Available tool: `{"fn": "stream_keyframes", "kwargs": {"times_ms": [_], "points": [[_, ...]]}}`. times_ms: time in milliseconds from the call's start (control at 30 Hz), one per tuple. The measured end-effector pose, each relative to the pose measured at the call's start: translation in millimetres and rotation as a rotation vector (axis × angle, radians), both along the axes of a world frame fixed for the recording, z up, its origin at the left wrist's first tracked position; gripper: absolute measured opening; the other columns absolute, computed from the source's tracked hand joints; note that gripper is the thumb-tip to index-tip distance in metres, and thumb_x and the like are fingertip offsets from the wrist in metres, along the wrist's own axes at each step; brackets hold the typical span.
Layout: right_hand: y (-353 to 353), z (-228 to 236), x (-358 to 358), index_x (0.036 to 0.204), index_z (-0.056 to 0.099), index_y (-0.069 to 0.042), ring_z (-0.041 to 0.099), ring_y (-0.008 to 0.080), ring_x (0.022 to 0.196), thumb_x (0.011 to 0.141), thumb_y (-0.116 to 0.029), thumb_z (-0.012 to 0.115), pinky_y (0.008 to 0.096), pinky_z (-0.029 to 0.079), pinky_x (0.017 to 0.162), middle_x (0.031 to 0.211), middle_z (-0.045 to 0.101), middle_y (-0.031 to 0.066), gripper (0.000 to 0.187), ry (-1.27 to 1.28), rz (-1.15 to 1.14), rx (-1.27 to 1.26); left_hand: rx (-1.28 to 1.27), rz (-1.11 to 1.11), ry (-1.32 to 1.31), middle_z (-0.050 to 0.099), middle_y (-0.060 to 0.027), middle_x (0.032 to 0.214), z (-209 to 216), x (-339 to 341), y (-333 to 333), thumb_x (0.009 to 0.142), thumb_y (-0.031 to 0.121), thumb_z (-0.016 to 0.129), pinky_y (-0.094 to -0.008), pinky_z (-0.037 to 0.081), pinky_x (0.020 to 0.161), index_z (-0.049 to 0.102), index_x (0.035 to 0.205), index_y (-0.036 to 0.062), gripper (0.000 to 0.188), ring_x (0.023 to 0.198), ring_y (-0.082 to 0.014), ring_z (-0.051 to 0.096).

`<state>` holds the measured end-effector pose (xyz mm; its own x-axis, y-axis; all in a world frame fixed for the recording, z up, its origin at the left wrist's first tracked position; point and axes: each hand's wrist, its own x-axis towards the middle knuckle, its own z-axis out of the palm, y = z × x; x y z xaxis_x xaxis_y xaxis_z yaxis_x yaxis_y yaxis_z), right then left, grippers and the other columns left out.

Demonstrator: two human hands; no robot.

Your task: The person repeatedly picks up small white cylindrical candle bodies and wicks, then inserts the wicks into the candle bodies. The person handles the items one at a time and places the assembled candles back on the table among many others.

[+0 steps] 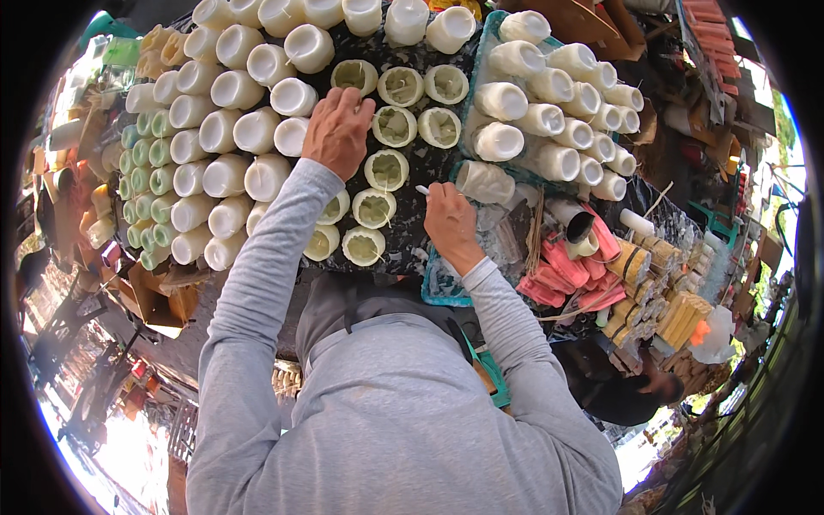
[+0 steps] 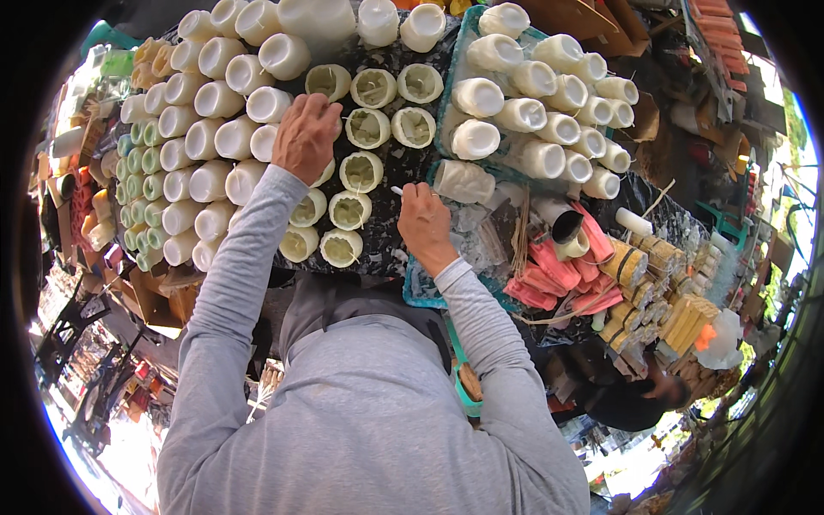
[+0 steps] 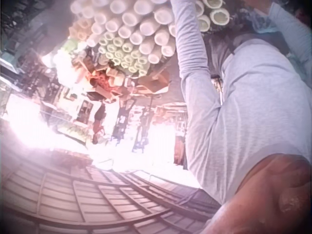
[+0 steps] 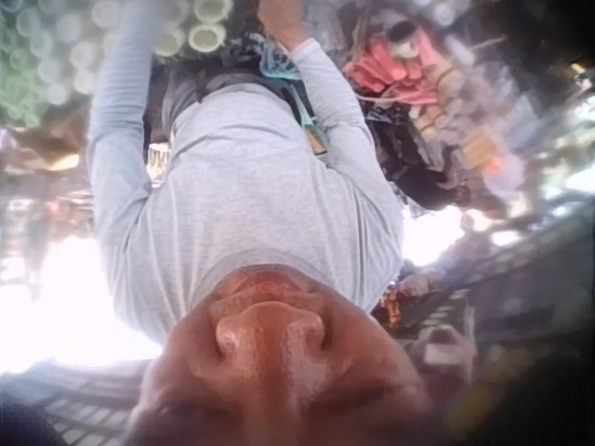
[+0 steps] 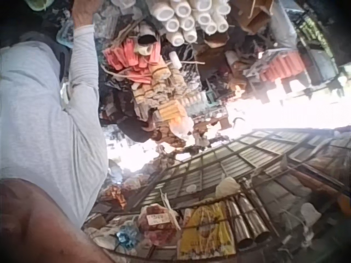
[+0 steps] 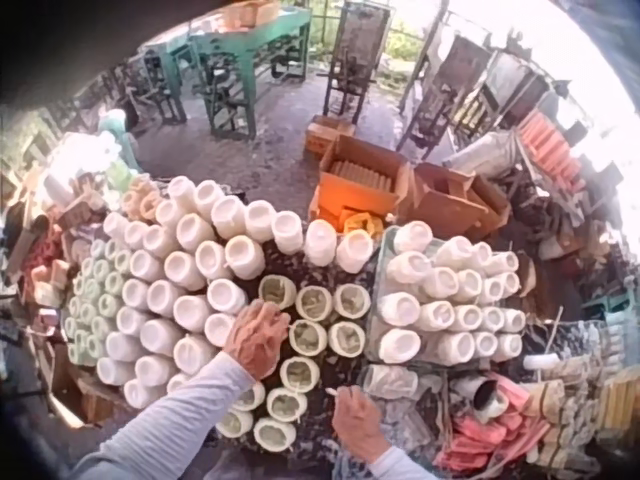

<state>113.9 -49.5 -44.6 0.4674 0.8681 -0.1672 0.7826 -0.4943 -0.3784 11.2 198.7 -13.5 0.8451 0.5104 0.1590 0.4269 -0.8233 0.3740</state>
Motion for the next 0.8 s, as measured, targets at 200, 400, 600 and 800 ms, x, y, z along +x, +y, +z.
{"fn": "stream_keyframes", "kwargs": {"times_ms": [200, 400, 600, 800], "points": [[35.3, 35.4, 17.4, 0.108, 0.066, -0.004, 0.067, 0.0430, 0.081, 0.094, -0.006, 0.070, 0.0520, 0.053, 0.068, 0.093, 0.066, 0.0183, 0.015, 0.154, -0.124, 0.388, 0.134, -0.075, 0.113, 0.063, -0.0102, 0.108, -18.6, 9.2, -1.5, 0.088, 0.013, 0.063, -0.0395, 0.046, 0.091, 0.069, 0.083, 0.0060, 0.010, 0.109, -0.0262, 0.056], [96.2, 37.0, 53.9, 0.103, 0.066, -0.008, 0.068, 0.0400, 0.076, 0.088, -0.006, 0.073, 0.0493, 0.054, 0.065, 0.088, 0.066, 0.0144, 0.017, 0.034, 0.109, 0.453, 0.083, 0.041, 0.040, 0.065, -0.0085, 0.095, -31.1, 10.3, -39.9, 0.086, 0.012, 0.064, -0.0415, 0.045, 0.086, 0.067, 0.086, 0.0072, 0.006, 0.099, -0.0273, 0.059], [142.2, 32.6, 74.7, 0.085, 0.073, -0.010, 0.071, 0.0330, 0.079, 0.089, -0.021, 0.067, 0.0458, 0.058, 0.067, 0.085, 0.066, 0.0116, 0.013, -0.130, 0.492, 0.238, 0.049, 0.135, -0.018, 0.065, -0.0080, 0.091, -44.7, 17.4, -79.0, 0.084, 0.011, 0.065, -0.0427, 0.043, 0.087, 0.066, 0.091, 0.0082, 0.008, 0.096, -0.0269, 0.060], [146.4, 29.6, 73.0, 0.089, 0.073, -0.007, 0.070, 0.0320, 0.087, 0.090, -0.019, 0.064, 0.0460, 0.057, 0.073, 0.088, 0.063, 0.0117, 0.015, -0.091, 0.561, 0.212, 0.036, 0.171, -0.050, 0.065, -0.0059, 0.090, -49.4, 14.6, -85.5, 0.085, 0.012, 0.072, -0.0454, 0.043, 0.088, 0.067, 0.096, 0.0091, 0.012, 0.095, -0.0276, 0.060]]}}
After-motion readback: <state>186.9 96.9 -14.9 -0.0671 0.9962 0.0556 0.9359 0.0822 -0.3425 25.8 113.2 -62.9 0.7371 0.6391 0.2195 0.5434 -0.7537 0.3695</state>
